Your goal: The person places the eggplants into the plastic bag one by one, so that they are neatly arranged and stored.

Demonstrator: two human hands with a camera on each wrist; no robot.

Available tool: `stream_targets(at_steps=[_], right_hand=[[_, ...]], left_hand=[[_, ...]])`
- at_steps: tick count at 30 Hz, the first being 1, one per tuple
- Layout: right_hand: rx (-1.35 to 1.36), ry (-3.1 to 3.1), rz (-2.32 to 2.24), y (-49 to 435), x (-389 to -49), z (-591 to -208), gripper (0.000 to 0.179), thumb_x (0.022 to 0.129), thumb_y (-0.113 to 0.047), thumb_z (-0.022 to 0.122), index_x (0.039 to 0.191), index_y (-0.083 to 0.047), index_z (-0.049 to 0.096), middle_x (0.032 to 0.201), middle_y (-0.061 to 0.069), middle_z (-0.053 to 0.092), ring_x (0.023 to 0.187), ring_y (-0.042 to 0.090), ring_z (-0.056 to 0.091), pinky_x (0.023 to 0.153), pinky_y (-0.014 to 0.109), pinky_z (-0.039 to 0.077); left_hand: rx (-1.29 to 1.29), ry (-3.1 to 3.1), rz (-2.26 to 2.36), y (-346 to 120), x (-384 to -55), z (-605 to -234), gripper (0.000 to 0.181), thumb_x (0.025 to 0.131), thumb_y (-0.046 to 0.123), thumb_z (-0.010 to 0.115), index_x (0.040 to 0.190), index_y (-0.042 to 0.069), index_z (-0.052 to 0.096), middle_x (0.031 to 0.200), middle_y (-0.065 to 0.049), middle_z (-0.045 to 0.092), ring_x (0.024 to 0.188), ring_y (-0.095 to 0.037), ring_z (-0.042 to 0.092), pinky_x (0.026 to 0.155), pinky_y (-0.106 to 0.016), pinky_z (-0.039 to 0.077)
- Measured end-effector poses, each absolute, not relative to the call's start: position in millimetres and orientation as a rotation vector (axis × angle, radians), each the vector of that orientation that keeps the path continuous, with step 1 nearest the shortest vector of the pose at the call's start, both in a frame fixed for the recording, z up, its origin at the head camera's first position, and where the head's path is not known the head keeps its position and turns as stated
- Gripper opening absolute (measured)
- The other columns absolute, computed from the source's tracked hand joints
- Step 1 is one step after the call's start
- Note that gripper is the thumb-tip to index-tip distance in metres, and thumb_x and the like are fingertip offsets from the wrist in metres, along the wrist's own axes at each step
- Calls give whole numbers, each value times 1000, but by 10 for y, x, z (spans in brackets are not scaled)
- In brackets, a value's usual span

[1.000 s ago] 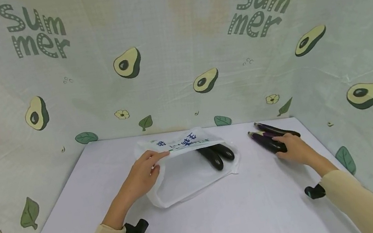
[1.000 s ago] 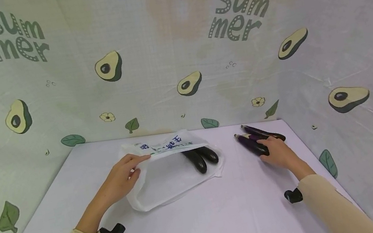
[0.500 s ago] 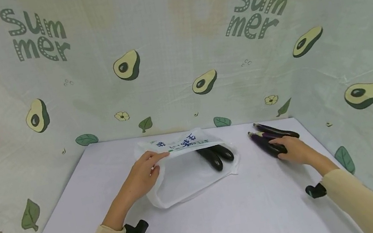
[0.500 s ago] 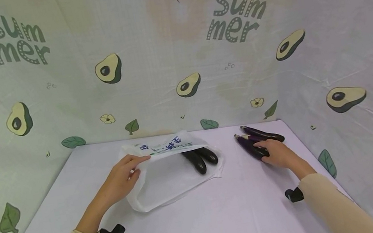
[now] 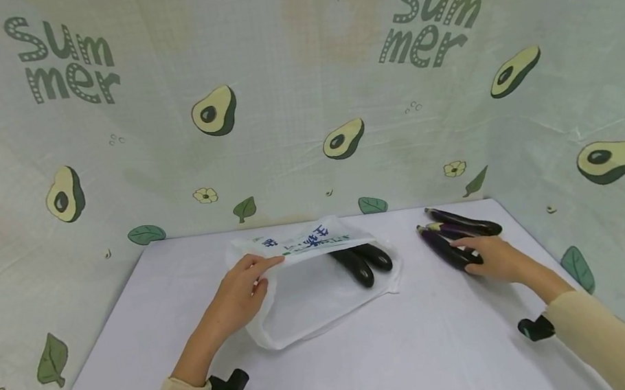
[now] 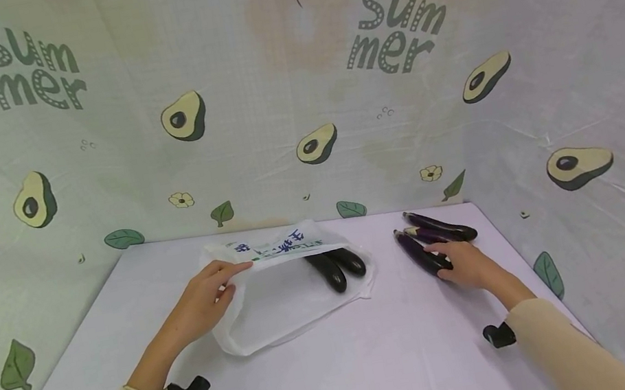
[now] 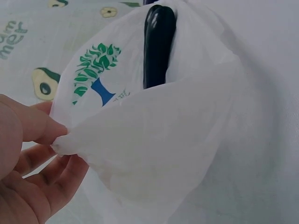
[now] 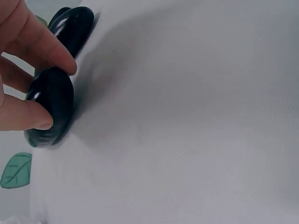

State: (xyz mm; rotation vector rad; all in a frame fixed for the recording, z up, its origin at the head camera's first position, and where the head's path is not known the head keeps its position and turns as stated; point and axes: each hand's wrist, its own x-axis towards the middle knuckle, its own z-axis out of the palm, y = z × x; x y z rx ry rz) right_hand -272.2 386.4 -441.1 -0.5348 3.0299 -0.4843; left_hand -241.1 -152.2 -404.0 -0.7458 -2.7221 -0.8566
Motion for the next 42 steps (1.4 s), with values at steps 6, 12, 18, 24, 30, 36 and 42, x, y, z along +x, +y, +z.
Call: stream_targets(at_steps=[6,12,18,24,30,36,42], right_hand=[[-627,3060,-498,3863,-2593,-4355,53,93,-3,78,144,3,61,132,27,68,120,49,65,97,64,53],[-691,3097,-467,3839,-2422,-4206,53,94,-5,77,144,0,62,138,27,66,118,47,66,95,62,55],[-766,3108,-471,3778,-2209,-4047,54,94,-4,78,145,-3,62,139,24,66,122,47,65,95,61,55],[-885,3109,-438,3631,-2086,-3880,55,91,-2,80,143,-8,66,136,14,70,116,33,69,90,51,58],[-922,3027,-494,3432,-1993,-3735,56,91,-4,80,145,-10,65,139,10,69,106,20,66,81,36,58],[-999,2965,-539,3249,-1957,-3726,54,93,-6,80,145,-9,64,134,8,71,96,9,62,74,28,54],[-1052,2897,-592,3071,-1980,-3802,52,95,-8,78,145,-7,64,126,4,73,90,3,60,73,27,54]], left_hand=[[-745,-2734,-867,-1512,-2415,-4046,53,101,-4,65,148,20,64,126,-5,63,94,-16,58,78,-29,56],[-747,-2729,-859,-1507,-2420,-4042,54,100,-4,66,148,20,65,126,-5,63,94,-16,58,79,-30,56],[-747,-2725,-853,-1510,-2414,-4031,54,100,-5,66,148,20,65,124,-5,63,93,-16,57,78,-30,56],[-747,-2725,-845,-1517,-2407,-4008,54,100,-5,66,148,20,64,125,-7,63,91,-17,57,76,-29,55],[-745,-2725,-833,-1518,-2411,-4007,54,100,-4,66,148,20,64,125,-6,63,91,-16,57,75,-28,54],[-741,-2725,-834,-1508,-2414,-4008,54,100,-4,66,148,21,64,126,-5,63,91,-16,57,74,-28,54],[-733,-2727,-841,-1509,-2411,-4017,54,100,-4,66,148,20,64,125,-5,63,90,-16,57,74,-28,54]])
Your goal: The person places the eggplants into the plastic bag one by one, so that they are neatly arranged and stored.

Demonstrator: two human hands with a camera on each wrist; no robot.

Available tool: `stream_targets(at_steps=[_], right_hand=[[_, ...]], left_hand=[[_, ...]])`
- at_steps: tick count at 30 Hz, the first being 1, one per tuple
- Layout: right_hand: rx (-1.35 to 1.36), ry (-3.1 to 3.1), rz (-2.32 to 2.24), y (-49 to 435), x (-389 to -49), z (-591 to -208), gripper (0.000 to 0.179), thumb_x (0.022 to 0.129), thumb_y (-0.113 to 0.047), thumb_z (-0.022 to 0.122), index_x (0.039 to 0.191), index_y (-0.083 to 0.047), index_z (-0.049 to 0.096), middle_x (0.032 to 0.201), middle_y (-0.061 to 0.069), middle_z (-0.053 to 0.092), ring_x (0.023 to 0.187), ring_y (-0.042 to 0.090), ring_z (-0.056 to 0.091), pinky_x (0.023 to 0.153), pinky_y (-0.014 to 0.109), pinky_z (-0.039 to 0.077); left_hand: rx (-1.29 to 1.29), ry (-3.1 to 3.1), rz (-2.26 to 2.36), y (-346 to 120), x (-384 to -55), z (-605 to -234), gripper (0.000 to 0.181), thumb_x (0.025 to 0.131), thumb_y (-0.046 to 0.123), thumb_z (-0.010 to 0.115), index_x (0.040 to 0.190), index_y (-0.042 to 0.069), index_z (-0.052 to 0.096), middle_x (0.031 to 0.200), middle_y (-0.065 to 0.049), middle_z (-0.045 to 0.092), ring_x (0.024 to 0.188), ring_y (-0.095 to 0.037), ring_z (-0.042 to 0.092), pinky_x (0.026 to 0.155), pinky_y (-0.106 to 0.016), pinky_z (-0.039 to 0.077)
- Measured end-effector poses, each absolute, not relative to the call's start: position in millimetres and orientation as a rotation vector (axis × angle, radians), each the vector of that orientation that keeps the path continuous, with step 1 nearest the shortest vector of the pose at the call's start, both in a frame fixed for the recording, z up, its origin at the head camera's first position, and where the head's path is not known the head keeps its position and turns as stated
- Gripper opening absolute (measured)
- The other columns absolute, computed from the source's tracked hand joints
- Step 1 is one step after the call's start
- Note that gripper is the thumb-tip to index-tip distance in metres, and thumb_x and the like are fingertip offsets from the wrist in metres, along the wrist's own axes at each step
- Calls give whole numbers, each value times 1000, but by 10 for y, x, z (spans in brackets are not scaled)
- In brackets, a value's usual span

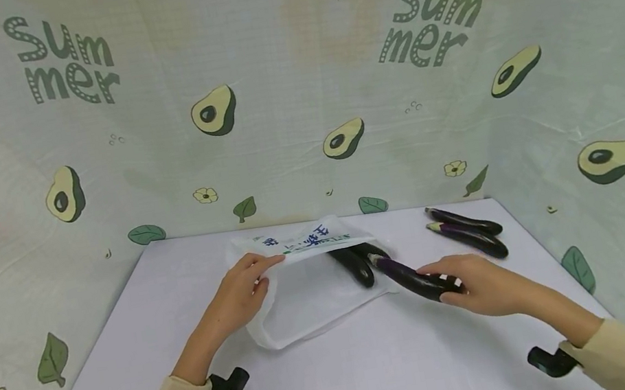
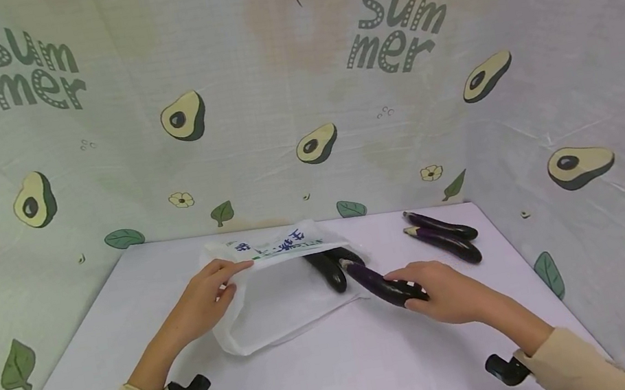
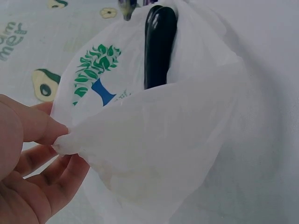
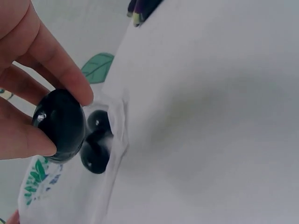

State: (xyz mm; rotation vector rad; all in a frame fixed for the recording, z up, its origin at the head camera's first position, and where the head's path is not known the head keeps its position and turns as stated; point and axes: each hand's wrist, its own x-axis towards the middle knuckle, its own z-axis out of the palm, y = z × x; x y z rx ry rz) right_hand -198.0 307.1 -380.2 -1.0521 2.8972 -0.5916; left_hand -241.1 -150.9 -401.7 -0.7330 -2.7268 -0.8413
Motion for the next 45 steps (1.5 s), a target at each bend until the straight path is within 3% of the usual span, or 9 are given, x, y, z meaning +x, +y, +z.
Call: stream_targets(at_steps=[12,20,28,31,34,38,45], right_hand=[[-1109,2887,-652,2608,-2094,-3976,51,95,-8,78,145,-6,64,122,5,74,89,6,62,79,32,55],[-1090,2908,-668,2319,-2181,-4114,50,96,-12,79,143,-4,65,130,11,73,102,17,68,87,40,58],[-948,2937,-742,2065,-2328,-4247,48,95,-13,79,141,-4,67,126,9,73,89,11,63,78,32,56],[-919,2942,-762,1967,-2378,-4299,48,95,-14,79,141,-4,67,128,11,73,92,15,64,82,37,57],[-894,2945,-788,1871,-2420,-4350,48,95,-14,79,140,-3,67,132,13,72,107,25,69,93,46,57],[-816,2948,-837,1756,-2465,-4401,48,95,-13,78,141,-3,67,139,15,69,130,34,64,106,53,53],[-764,2956,-907,1624,-2517,-4472,47,95,-12,78,140,-2,67,140,15,68,131,34,63,105,52,53]], left_hand=[[-754,-2721,-839,-1496,-2427,-4026,54,100,-5,66,148,19,64,126,-5,63,91,-16,57,76,-28,54],[-756,-2711,-826,-1491,-2411,-4010,53,99,-5,66,147,18,65,125,-6,63,89,-16,57,74,-28,54],[-751,-2713,-812,-1488,-2421,-4030,54,99,-6,66,147,19,65,125,-7,64,90,-17,58,75,-28,55],[-758,-2704,-818,-1490,-2429,-4043,54,99,-6,66,147,18,66,124,-7,64,89,-16,57,74,-28,54],[-761,-2702,-825,-1493,-2430,-4055,54,99,-7,67,147,18,66,124,-7,64,89,-16,57,74,-28,54],[-775,-2693,-827,-1501,-2422,-4059,54,99,-8,66,146,18,66,124,-7,64,89,-16,56,74,-29,53],[-796,-2669,-826,-1508,-2419,-4051,53,98,-9,65,145,17,66,124,-9,65,87,-16,56,72,-28,52]])
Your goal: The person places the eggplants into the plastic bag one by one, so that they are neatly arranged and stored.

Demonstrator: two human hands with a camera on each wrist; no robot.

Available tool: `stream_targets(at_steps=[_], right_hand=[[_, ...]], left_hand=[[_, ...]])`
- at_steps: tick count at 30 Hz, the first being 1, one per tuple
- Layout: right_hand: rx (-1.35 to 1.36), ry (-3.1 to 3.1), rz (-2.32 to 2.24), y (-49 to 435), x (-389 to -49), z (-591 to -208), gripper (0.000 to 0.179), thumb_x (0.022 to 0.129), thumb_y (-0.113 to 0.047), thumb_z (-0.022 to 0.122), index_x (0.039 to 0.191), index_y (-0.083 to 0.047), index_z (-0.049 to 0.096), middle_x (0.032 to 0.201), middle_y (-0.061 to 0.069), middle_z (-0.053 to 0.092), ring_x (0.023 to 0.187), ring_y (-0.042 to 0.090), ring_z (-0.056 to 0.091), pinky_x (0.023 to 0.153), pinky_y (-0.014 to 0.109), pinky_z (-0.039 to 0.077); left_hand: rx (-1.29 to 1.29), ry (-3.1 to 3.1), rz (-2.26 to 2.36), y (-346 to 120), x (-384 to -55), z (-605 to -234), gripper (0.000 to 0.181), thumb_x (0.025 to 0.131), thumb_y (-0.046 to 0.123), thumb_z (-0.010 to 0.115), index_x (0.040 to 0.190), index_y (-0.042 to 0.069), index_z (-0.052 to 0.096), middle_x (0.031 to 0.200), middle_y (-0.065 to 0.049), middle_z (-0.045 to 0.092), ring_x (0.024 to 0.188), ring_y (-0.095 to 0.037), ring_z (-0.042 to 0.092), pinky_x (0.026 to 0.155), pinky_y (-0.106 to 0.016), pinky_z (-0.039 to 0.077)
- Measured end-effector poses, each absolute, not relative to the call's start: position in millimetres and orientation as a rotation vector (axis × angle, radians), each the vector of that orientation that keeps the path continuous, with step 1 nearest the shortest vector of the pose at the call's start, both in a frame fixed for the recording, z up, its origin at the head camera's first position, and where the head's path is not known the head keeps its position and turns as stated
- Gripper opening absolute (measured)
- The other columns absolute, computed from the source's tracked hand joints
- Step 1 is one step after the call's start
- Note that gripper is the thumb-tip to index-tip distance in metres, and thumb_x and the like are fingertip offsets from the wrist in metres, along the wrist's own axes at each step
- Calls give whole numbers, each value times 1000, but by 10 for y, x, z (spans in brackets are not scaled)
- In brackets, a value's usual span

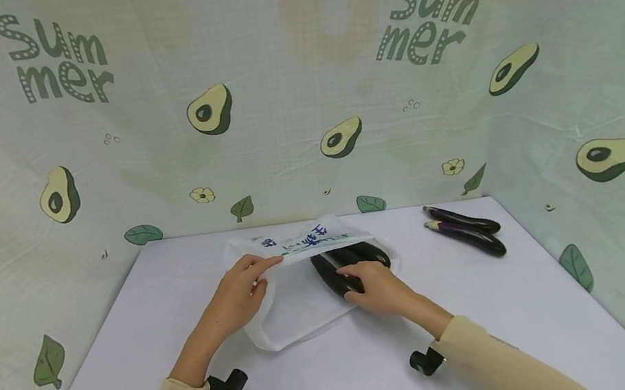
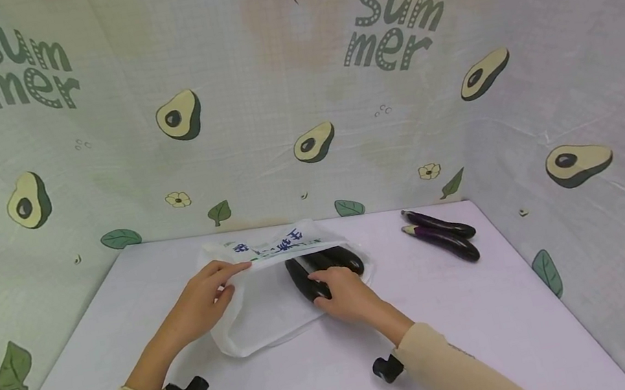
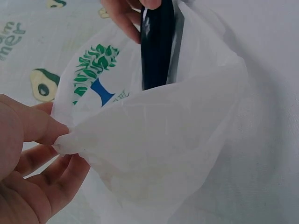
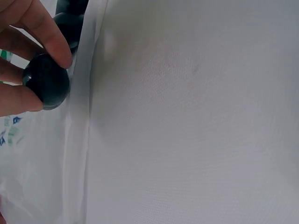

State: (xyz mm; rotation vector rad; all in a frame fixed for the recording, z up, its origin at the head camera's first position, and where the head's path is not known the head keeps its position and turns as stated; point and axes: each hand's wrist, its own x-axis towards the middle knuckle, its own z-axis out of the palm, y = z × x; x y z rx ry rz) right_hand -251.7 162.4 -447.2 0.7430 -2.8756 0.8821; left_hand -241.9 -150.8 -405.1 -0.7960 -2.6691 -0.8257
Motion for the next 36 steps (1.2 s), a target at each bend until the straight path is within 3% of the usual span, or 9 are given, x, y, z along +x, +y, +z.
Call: stream_targets(at_steps=[9,17,27,36], right_hand=[[688,-2885,929,1570,-2546,-4485,47,96,-13,78,140,-3,68,140,15,68,134,34,61,108,54,51],[714,-2868,871,1524,-2627,-4553,45,95,-12,79,137,-4,70,135,16,70,123,31,66,101,52,54],[673,-2864,857,1467,-2707,-4612,46,95,-13,80,139,-5,68,136,16,69,131,35,63,108,53,51],[654,-2859,867,1436,-2707,-4616,44,94,-11,79,137,-4,70,127,16,72,107,26,66,92,47,55]], left_hand=[[-778,-2700,-830,-1509,-2423,-4031,53,100,-7,64,147,19,66,126,-7,64,89,-17,56,73,-29,53],[-766,-2714,-816,-1513,-2421,-4020,53,100,-5,65,147,20,66,127,-7,64,91,-17,57,75,-30,54],[-752,-2719,-821,-1520,-2414,-4030,53,100,-5,66,147,19,66,126,-8,64,91,-16,57,76,-30,54],[-754,-2723,-815,-1518,-2413,-4013,52,100,-5,66,147,19,66,128,-7,64,92,-17,57,76,-30,54]])
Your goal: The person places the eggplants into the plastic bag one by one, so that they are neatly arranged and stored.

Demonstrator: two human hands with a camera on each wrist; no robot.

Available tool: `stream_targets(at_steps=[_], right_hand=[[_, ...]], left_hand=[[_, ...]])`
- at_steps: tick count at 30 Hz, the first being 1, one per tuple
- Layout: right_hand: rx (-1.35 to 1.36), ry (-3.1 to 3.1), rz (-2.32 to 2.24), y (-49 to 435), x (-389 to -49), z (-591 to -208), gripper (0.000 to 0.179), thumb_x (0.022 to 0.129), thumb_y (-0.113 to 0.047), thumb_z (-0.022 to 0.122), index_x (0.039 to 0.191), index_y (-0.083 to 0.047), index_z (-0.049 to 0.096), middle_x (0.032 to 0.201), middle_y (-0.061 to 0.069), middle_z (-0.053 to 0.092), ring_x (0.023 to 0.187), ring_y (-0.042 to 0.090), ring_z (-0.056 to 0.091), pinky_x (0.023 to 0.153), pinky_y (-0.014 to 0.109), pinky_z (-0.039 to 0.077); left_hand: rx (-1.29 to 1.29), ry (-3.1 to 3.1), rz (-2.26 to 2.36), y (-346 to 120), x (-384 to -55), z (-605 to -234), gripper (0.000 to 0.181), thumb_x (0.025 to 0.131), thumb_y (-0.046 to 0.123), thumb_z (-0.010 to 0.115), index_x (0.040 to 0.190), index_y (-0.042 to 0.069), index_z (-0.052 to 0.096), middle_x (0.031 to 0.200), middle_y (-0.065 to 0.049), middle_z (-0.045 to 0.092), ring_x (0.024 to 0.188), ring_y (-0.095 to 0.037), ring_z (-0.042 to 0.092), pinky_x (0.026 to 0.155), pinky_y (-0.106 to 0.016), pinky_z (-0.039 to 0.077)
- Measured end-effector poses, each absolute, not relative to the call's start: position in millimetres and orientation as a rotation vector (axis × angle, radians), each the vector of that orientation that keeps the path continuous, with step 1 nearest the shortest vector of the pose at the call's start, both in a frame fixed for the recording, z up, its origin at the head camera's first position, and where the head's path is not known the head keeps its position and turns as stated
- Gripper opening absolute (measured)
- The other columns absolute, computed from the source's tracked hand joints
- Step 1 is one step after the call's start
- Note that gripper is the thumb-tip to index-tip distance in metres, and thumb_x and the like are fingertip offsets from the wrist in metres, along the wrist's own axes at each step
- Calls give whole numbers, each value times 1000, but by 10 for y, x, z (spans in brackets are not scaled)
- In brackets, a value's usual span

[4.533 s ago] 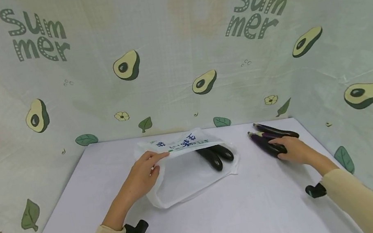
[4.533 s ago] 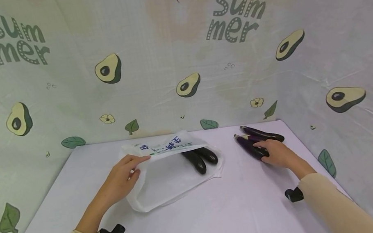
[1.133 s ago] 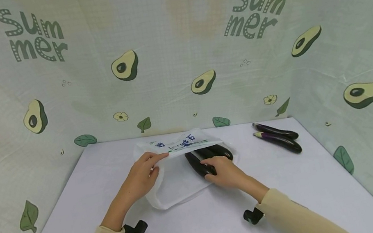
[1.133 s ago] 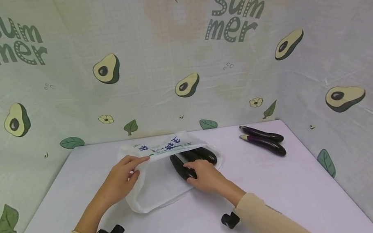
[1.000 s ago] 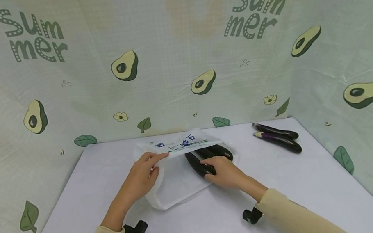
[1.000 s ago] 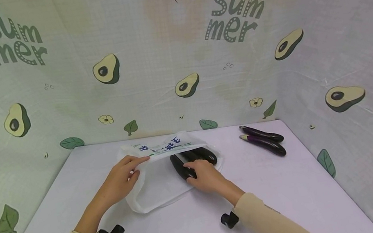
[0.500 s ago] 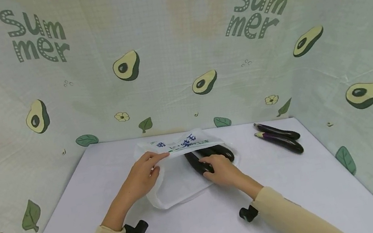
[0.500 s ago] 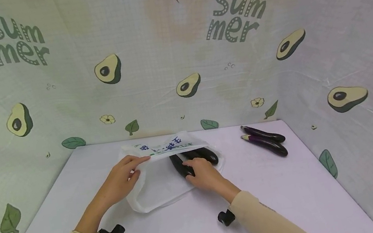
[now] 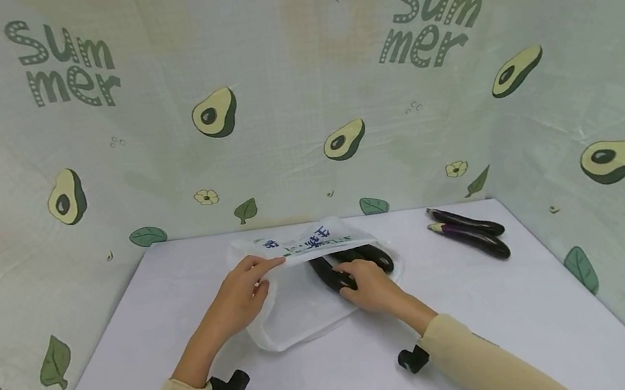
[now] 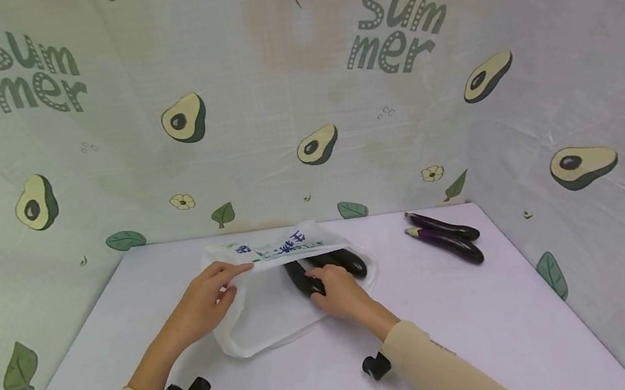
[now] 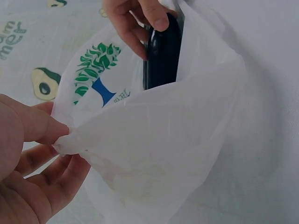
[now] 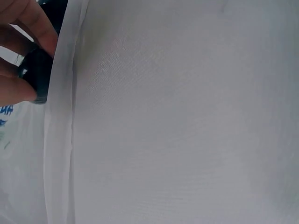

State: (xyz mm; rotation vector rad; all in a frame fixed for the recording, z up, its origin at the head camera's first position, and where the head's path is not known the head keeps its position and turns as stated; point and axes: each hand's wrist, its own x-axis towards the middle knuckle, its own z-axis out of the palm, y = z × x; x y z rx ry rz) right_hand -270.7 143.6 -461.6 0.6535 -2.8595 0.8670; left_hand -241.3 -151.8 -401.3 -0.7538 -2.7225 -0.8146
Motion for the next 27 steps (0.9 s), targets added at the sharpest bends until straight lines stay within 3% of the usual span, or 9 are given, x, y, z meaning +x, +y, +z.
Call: stream_targets(at_steps=[3,8,13,18,27], right_hand=[[638,-2854,875,1435,-2706,-4620,43,94,-10,79,135,-3,70,126,16,72,105,25,65,92,47,54],[628,-2848,862,1462,-2679,-4606,42,94,-10,78,135,-3,71,129,17,71,118,32,67,99,51,54],[636,-2894,883,1623,-2588,-4491,45,95,-11,77,139,-5,69,120,11,72,100,24,66,86,42,55],[735,-2899,895,1972,-2487,-4289,45,96,-9,74,140,-1,67,125,16,72,97,26,68,80,36,55],[577,-2910,731,2847,-2431,-4028,41,96,-10,75,137,-2,69,120,19,74,97,29,73,81,47,61]], left_hand=[[-755,-2723,-810,-1515,-2414,-4012,53,100,-5,65,147,19,66,127,-6,64,91,-16,57,75,-30,54],[-749,-2724,-823,-1501,-2416,-4019,53,100,-5,66,147,20,66,127,-5,63,92,-16,57,77,-31,54],[-751,-2736,-841,-1471,-2408,-4015,54,100,-5,65,147,21,65,128,-6,63,95,-17,59,80,-32,56],[-727,-2750,-836,-1474,-2387,-4001,54,100,-5,66,147,21,65,129,-6,63,96,-18,59,80,-33,56],[-714,-2752,-843,-1530,-2384,-4002,53,100,-5,65,147,21,65,129,-7,64,94,-18,59,79,-32,56]])
